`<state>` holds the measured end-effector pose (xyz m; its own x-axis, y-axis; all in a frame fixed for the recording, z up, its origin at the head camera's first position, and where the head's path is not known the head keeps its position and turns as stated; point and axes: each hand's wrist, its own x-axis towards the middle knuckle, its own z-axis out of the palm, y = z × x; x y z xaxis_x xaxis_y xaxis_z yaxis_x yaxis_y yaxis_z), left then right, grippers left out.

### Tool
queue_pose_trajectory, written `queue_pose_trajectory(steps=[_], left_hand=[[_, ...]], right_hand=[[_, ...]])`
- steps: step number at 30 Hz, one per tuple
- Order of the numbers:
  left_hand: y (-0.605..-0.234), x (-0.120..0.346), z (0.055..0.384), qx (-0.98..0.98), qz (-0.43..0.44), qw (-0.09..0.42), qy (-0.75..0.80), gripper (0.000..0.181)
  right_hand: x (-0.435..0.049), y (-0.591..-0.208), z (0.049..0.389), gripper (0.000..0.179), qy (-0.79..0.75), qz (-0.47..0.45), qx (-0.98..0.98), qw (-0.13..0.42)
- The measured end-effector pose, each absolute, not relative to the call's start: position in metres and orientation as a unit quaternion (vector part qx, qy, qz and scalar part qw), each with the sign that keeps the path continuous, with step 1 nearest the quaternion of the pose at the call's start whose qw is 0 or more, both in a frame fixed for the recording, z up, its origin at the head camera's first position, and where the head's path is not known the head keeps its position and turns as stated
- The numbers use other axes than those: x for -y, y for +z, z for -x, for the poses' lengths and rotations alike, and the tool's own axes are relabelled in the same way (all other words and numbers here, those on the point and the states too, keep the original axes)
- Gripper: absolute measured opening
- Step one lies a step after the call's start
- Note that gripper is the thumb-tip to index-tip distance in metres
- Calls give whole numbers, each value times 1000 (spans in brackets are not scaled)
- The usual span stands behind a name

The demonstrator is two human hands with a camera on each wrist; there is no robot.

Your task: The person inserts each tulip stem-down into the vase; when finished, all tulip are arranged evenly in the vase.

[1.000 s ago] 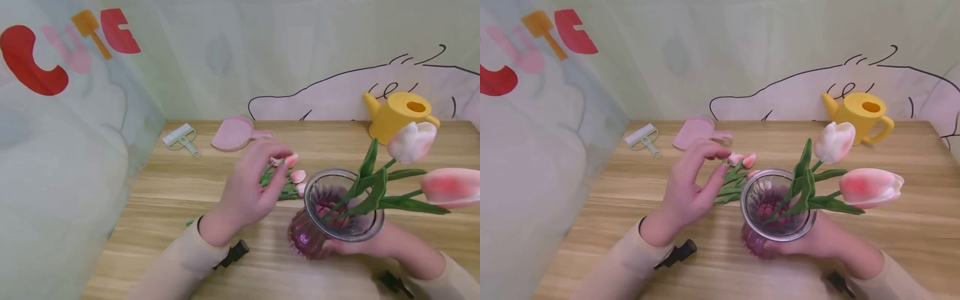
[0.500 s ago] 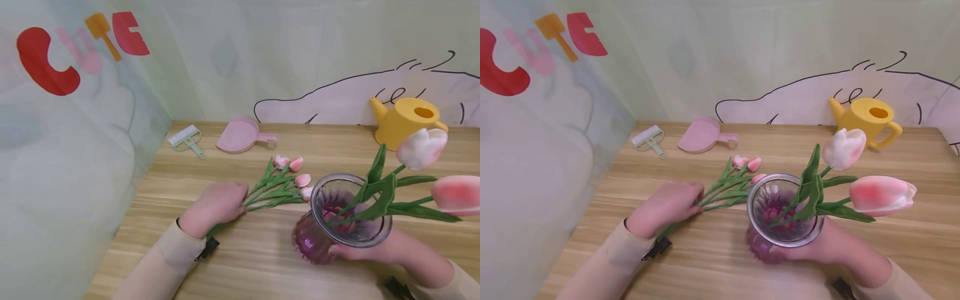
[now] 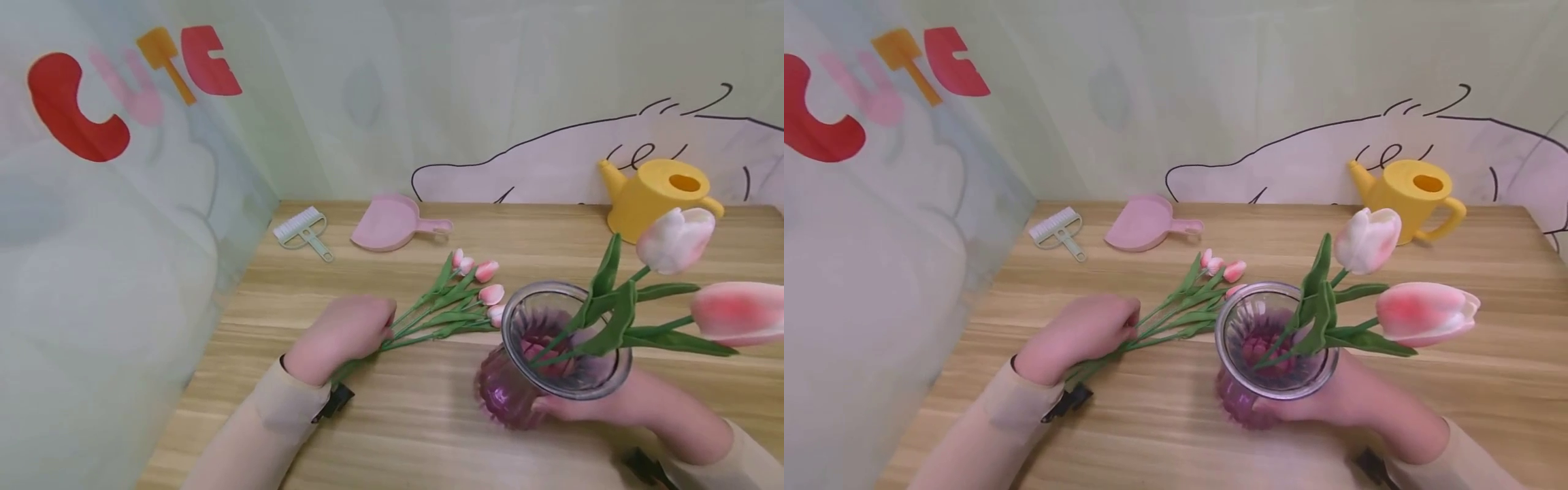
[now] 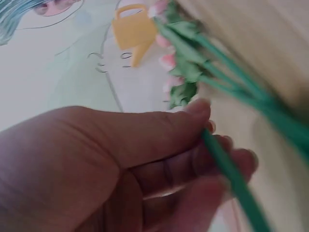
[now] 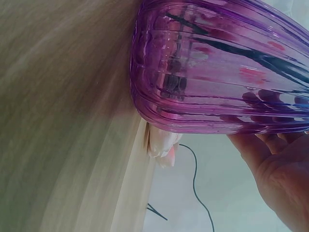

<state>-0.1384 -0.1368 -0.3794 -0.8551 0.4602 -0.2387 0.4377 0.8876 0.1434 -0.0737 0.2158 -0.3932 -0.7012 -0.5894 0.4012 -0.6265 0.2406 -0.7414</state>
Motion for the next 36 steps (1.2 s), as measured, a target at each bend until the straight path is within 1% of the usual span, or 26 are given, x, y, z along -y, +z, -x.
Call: queue_pose_trajectory(steps=[3, 5, 10, 12, 16, 19, 23, 26, 31, 34, 36], left_hand=[[-372, 139, 137, -963, -237, 107, 72, 20], [-367, 140, 136, -963, -244, 77, 85, 19], [-352, 139, 131, -955, -257, -11, 145, 9], [-344, 135, 130, -944, -253, -33, 207, 6], [-325, 121, 122, -887, -245, -55, 388, 4], [-310, 110, 111, -822, -271, -83, 493, 3], [-290, 95, 96, -742, -340, -131, 563, 6], [-278, 84, 85, -669, -376, -152, 622, 7], [-262, 67, 78, -556, -398, -176, 708, 22], [-256, 58, 77, -520, -416, -192, 721, 29], [-254, 54, 78, -507, -431, -211, 716, 32]], right_hand=[[-217, -394, 72, 88, 483, -376, 791, 7], [-217, -395, 72, 90, 488, -376, 787, 1], [-217, -395, 72, 92, 495, -377, 783, -6], [-218, -394, 71, 91, 497, -375, 783, -3], [-218, -395, 71, 90, 501, -373, 781, 0], [-217, -394, 71, 90, 505, -371, 780, -6], [-215, -392, 71, 89, 514, -367, 775, -15], [-214, -390, 71, 89, 522, -370, 769, -22], [-214, -389, 72, 87, 521, -370, 769, -22], [-214, -388, 73, 84, 511, -373, 774, -16], [-214, -388, 73, 86, 511, -373, 775, -16]])
